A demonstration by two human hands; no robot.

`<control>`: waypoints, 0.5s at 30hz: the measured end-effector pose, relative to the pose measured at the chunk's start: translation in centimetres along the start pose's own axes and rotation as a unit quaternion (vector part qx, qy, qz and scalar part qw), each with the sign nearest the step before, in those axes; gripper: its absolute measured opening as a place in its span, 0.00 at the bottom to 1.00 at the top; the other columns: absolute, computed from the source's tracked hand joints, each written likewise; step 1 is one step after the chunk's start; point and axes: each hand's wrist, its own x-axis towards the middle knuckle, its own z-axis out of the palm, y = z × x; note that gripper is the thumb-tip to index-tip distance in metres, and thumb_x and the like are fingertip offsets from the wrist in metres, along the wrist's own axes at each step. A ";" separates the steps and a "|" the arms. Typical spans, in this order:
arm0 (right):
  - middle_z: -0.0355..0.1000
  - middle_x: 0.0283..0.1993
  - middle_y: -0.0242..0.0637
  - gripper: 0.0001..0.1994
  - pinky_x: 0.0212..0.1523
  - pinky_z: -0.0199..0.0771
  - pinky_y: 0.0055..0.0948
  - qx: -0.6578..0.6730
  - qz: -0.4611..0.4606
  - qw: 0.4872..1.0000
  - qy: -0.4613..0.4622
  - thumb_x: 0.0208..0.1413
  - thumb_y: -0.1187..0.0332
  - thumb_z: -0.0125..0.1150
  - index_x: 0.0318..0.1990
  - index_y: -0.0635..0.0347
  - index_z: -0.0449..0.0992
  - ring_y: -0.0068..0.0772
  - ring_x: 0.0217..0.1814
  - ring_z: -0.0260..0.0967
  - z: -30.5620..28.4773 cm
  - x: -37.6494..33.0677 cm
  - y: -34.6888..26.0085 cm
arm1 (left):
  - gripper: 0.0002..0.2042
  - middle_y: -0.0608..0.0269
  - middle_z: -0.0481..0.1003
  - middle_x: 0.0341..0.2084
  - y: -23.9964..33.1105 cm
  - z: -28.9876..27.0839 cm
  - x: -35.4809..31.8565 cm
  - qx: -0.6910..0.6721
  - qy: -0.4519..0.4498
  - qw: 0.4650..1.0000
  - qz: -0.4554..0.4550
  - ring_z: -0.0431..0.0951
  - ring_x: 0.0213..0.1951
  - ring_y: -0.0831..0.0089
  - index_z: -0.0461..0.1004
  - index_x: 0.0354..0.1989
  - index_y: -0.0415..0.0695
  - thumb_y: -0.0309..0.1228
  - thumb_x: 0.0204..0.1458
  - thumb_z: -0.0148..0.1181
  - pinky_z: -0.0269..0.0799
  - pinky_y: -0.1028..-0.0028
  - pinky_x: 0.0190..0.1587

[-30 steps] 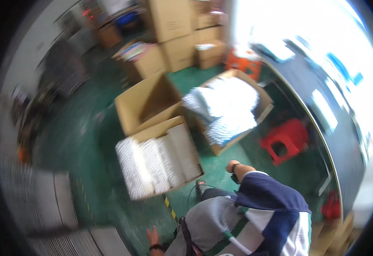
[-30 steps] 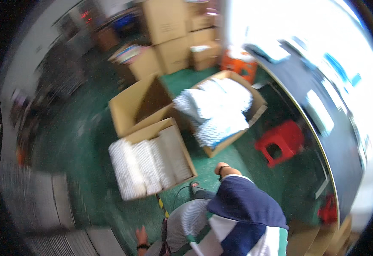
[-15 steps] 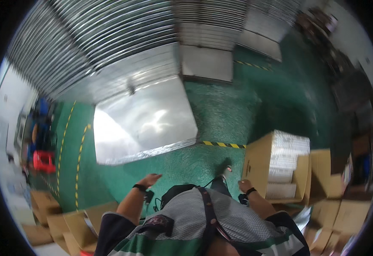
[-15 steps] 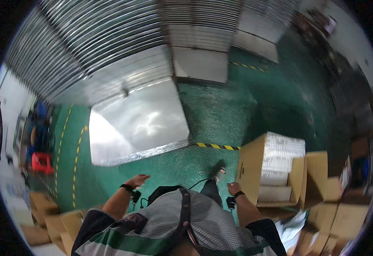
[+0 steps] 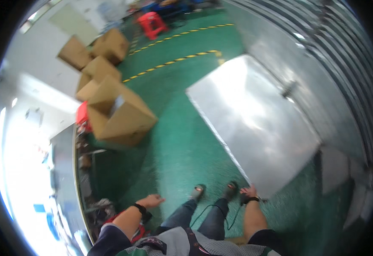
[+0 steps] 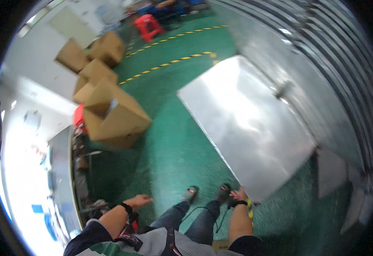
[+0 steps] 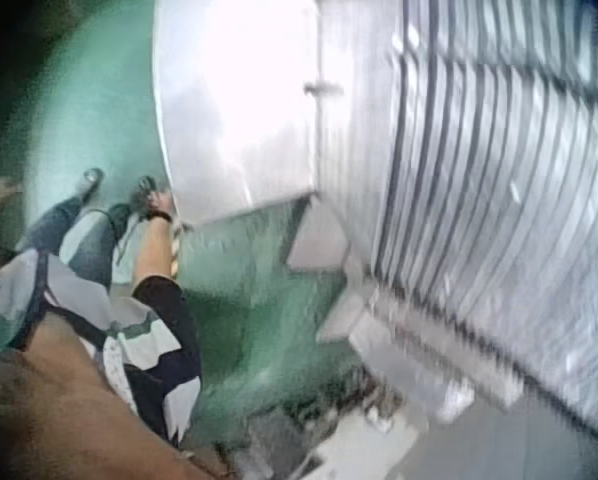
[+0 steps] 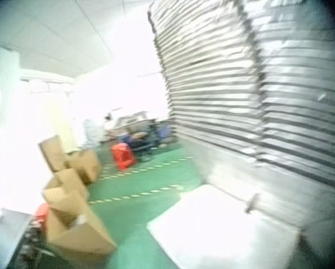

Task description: Picking up bubble-textured protective plastic sheets from a stack and placing them into a cardboard box.

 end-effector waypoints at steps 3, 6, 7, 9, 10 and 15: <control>0.59 0.46 0.55 0.32 0.37 0.71 0.51 0.205 0.044 0.974 0.085 0.54 0.46 0.39 0.57 0.63 0.48 0.50 0.42 0.61 5.2 2.4 -2.8 | 0.34 0.42 0.65 0.52 -2.7 5.7 -6.0 -0.082 -0.003 0.993 -0.080 0.64 0.55 0.53 0.65 0.53 0.34 0.55 0.50 0.47 0.60 0.65 0.56; 0.57 0.50 0.50 0.27 0.38 0.72 0.48 0.249 -0.054 0.963 -0.087 0.50 0.58 0.47 0.55 0.59 0.51 0.50 0.45 0.60 10.5 1.1 -3.3 | 0.35 0.40 0.64 0.53 -2.6 9.2 -10.1 -0.213 0.005 0.946 -0.244 0.63 0.57 0.53 0.63 0.53 0.32 0.54 0.50 0.48 0.58 0.66 0.58; 0.57 0.50 0.50 0.27 0.38 0.72 0.48 0.236 -0.053 0.966 -0.090 0.50 0.58 0.47 0.55 0.59 0.51 0.50 0.45 0.60 10.2 1.7 -3.3 | 0.35 0.39 0.64 0.53 -2.9 10.3 -10.1 -0.184 0.012 0.954 -0.236 0.63 0.57 0.53 0.62 0.54 0.31 0.54 0.50 0.48 0.58 0.66 0.58; 0.53 0.56 0.46 0.27 0.41 0.73 0.47 -0.013 -0.208 0.978 0.018 0.43 0.70 0.51 0.54 0.54 0.52 0.50 0.49 0.58 8.4 3.9 -3.4 | 0.37 0.39 0.63 0.53 -1.8 10.9 -8.4 -0.169 -0.003 0.960 -0.224 0.62 0.58 0.53 0.60 0.55 0.28 0.54 0.50 0.47 0.57 0.67 0.58; 0.50 0.58 0.46 0.30 0.42 0.73 0.45 0.117 -0.130 0.983 0.053 0.39 0.77 0.50 0.54 0.52 0.53 0.51 0.50 0.57 6.9 4.9 -4.3 | 0.37 0.39 0.63 0.53 -1.7 11.6 -7.6 -0.181 -0.001 0.959 -0.219 0.62 0.58 0.53 0.60 0.55 0.28 0.54 0.50 0.47 0.57 0.67 0.58; 0.60 0.52 0.44 0.29 0.45 0.69 0.41 0.304 -0.046 0.951 0.047 0.47 0.50 0.48 0.54 0.57 0.60 0.47 0.48 0.61 10.2 -2.8 -5.9 | 0.36 0.42 0.63 0.54 0.2 13.3 -4.7 -0.210 0.031 0.969 -0.126 0.61 0.58 0.52 0.60 0.56 0.33 0.56 0.51 0.45 0.55 0.65 0.59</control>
